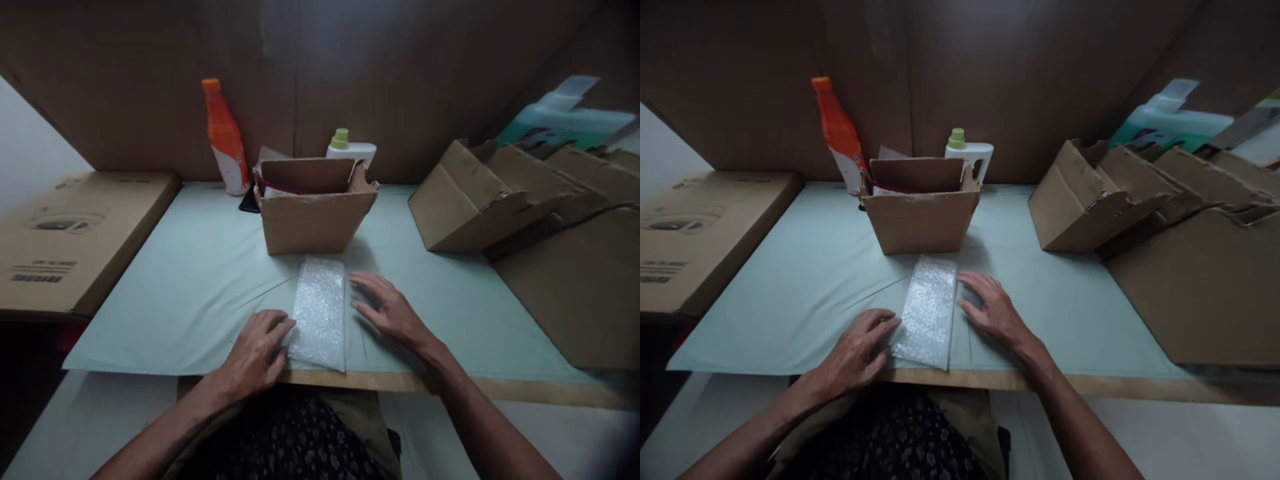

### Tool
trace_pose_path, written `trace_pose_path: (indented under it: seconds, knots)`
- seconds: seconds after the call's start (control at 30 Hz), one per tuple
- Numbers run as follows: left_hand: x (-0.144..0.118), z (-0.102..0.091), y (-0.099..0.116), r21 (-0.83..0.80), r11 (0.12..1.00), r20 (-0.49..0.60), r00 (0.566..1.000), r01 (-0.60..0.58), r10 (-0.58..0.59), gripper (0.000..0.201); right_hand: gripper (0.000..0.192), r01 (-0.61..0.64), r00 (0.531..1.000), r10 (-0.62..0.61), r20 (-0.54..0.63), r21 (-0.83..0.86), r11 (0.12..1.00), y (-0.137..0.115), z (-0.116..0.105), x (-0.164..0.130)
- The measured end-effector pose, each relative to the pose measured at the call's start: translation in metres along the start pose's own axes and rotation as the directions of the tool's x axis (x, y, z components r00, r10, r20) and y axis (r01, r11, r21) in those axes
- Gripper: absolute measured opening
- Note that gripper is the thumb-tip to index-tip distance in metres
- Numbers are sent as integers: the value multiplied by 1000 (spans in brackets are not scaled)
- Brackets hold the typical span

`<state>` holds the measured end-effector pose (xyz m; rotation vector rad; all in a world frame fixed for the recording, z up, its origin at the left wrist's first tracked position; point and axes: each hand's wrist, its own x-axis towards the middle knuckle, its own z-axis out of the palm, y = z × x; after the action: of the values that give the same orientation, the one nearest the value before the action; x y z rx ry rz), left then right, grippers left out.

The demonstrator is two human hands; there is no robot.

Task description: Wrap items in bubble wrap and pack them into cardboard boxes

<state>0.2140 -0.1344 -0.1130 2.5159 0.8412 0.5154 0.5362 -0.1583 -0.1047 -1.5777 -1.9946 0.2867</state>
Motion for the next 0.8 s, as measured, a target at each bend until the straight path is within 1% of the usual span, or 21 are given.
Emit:
trace_pose_path:
  seconds: [0.07, 0.1, 0.17, 0.2, 0.27, 0.37, 0.43, 0.5, 0.57, 0.6, 0.67, 0.73, 0.77, 0.8]
  knots:
    - [-2, -3, 3, -69, 993, 29, 995, -91, 93, 68, 48, 90, 987, -93, 134, 28, 996, -20, -10, -26]
    - [-2, -4, 5, -99, 987, 44, 991, -123, 128, 74, 55, 122, 975, -127, 185, 38, 992, -32, -11, -37]
    - [1, -4, 6, -150, 976, 75, 982, -161, 173, 81, 64, 166, 952, -174, 253, 52, 985, -53, -4, -54]
    - [2, -3, 6, -167, 971, 88, 978, -172, 188, 82, 64, 177, 947, -184, 264, 50, 983, -60, 3, -60]
    - [5, 0, 5, -186, 966, 107, 974, -179, 201, 83, 54, 185, 955, -185, 232, 25, 983, -68, 20, -66]
    - [5, 5, 3, -190, 967, 101, 977, -168, 189, 81, 34, 172, 979, -170, 111, -4, 985, -65, 40, -66]
    - [3, 7, 1, -202, 966, 69, 981, -162, 180, 83, 30, 156, 987, -157, 25, 35, 987, -62, 44, -63]
    - [1, 9, 2, -229, 961, 28, 986, -155, 166, 83, 28, 98, 995, -94, -37, 123, 988, -61, 42, -57]
    - [1, 11, 5, -258, 959, -33, 993, -120, 116, 75, 23, -23, 999, 33, -40, 223, 975, -64, 38, -50]
    - [2, 13, 6, -275, 958, -66, 996, -81, 66, 68, 22, -94, 994, 103, -20, 262, 960, -66, 36, -47]
    - [6, 16, 10, -324, 945, -120, 990, 36, -79, 52, 24, -210, 977, 211, 31, 307, 928, -68, 35, -42]
    - [12, 20, 12, -376, 913, -135, 965, 158, -223, 40, 27, -261, 965, 260, 43, 310, 914, -69, 37, -39]
    - [15, 22, 12, -390, 897, -130, 952, 207, -276, 37, 28, -258, 964, 265, 17, 296, 920, -68, 37, -38]
    - [18, 24, 12, -392, 887, -126, 941, 243, -313, 36, 29, -237, 966, 256, -36, 267, 934, -68, 37, -39]
